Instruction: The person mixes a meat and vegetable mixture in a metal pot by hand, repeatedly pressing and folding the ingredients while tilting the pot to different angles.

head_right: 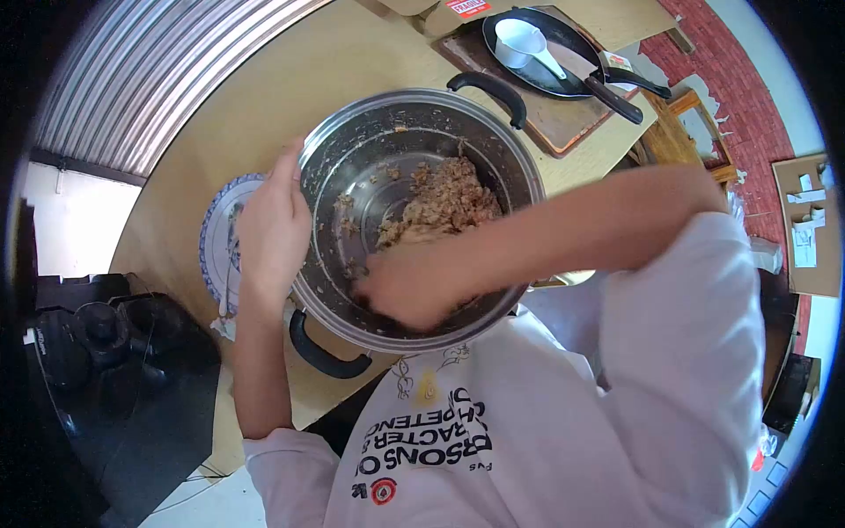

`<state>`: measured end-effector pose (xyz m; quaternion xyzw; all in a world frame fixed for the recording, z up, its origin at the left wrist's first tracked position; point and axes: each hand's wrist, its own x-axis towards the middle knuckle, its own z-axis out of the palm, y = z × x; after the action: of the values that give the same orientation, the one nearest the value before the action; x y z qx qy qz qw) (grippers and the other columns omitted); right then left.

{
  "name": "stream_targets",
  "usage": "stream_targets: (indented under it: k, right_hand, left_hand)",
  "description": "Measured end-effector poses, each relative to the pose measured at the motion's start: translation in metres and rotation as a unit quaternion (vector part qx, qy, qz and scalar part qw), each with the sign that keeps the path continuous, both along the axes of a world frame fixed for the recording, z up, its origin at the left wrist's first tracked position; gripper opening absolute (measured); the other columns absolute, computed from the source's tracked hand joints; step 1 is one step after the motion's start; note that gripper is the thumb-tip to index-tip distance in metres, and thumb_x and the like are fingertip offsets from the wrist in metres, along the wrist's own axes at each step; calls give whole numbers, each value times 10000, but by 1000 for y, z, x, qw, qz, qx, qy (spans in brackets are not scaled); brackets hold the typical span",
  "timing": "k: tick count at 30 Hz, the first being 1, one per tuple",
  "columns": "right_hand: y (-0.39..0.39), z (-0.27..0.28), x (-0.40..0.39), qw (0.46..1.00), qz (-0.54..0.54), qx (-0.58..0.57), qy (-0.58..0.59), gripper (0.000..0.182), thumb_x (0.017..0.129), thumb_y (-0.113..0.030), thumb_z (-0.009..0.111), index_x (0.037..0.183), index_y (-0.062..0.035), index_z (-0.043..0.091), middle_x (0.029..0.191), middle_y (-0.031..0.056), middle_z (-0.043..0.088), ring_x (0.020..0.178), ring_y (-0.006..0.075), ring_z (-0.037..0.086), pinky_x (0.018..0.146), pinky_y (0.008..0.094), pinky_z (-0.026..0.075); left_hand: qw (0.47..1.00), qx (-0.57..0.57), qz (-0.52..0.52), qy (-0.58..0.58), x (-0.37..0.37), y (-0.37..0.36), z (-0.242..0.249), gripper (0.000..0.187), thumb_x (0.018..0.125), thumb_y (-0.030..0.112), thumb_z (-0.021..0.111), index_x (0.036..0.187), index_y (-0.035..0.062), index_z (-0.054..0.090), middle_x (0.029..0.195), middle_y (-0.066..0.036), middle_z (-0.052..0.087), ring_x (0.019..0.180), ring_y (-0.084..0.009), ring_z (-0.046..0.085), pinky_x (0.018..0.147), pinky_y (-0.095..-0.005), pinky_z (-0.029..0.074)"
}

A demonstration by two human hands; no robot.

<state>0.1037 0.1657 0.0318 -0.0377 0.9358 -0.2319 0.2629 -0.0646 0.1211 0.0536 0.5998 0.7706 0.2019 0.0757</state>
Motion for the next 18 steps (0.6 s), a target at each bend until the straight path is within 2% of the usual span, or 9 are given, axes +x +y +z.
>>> stream_targets:
  k: [1,3,4,6,10,12,16,18]
  right_hand:
    - [7,-1,25,996,37,-18,82,288,836,-214,562,1058,-71,677,1235,153,582,1211,319,511,810,510,519]
    - [33,13,57,989,105,46,97,378,812,-180,595,1179,-263,621,1370,115,442,1342,328,339,897,471,502]
    - [42,11,61,989,105,42,94,378,812,-180,595,1179,-263,621,1370,115,442,1342,328,339,897,471,502]
    - [58,2,63,972,64,223,43,495,834,-162,571,1273,-390,541,1356,117,453,1303,365,385,885,479,509]
    - [82,-48,20,967,46,246,48,536,843,-132,550,1324,-367,519,1357,179,439,1253,425,432,900,468,503]
    - [92,-86,-7,972,-157,170,-44,553,841,-86,533,1329,-346,516,1358,241,426,1191,441,496,906,450,503]
    - [84,-23,-40,967,-116,191,-123,541,836,-62,526,1330,-281,520,1294,266,475,1106,446,553,919,448,489]
    - [96,-7,-28,986,-99,129,-25,523,831,-96,563,1338,-215,513,1166,249,577,1075,409,582,925,452,473]
  left_hand:
    - [1000,7,-5,-4,0,0,0,499,838,24,493,1332,96,485,1087,-190,635,921,-364,632,776,-449,503]
    - [999,27,-8,-20,-1,2,-4,506,833,16,496,1334,89,483,1088,-191,632,928,-367,629,780,-448,502]
    - [998,44,-14,-32,-1,2,-7,513,829,8,499,1336,82,480,1090,-193,630,934,-369,626,785,-447,502]
    - [998,55,-16,-40,1,1,-9,513,826,-1,498,1333,72,480,1103,-196,626,946,-370,622,793,-446,501]
    - [996,49,-11,-73,2,0,-9,493,826,-11,492,1316,40,491,1131,-215,613,975,-384,609,816,-452,491]
    - [994,58,-11,-89,-1,1,-12,484,828,-10,491,1310,35,496,1131,-222,612,978,-390,606,818,-458,487]
    - [992,72,-1,-102,0,-3,-11,451,845,-5,481,1294,27,514,1103,-245,616,987,-406,601,825,-468,477]
    - [991,73,8,-111,1,-4,-11,442,853,-1,478,1292,32,519,1084,-250,621,980,-408,605,823,-468,478]
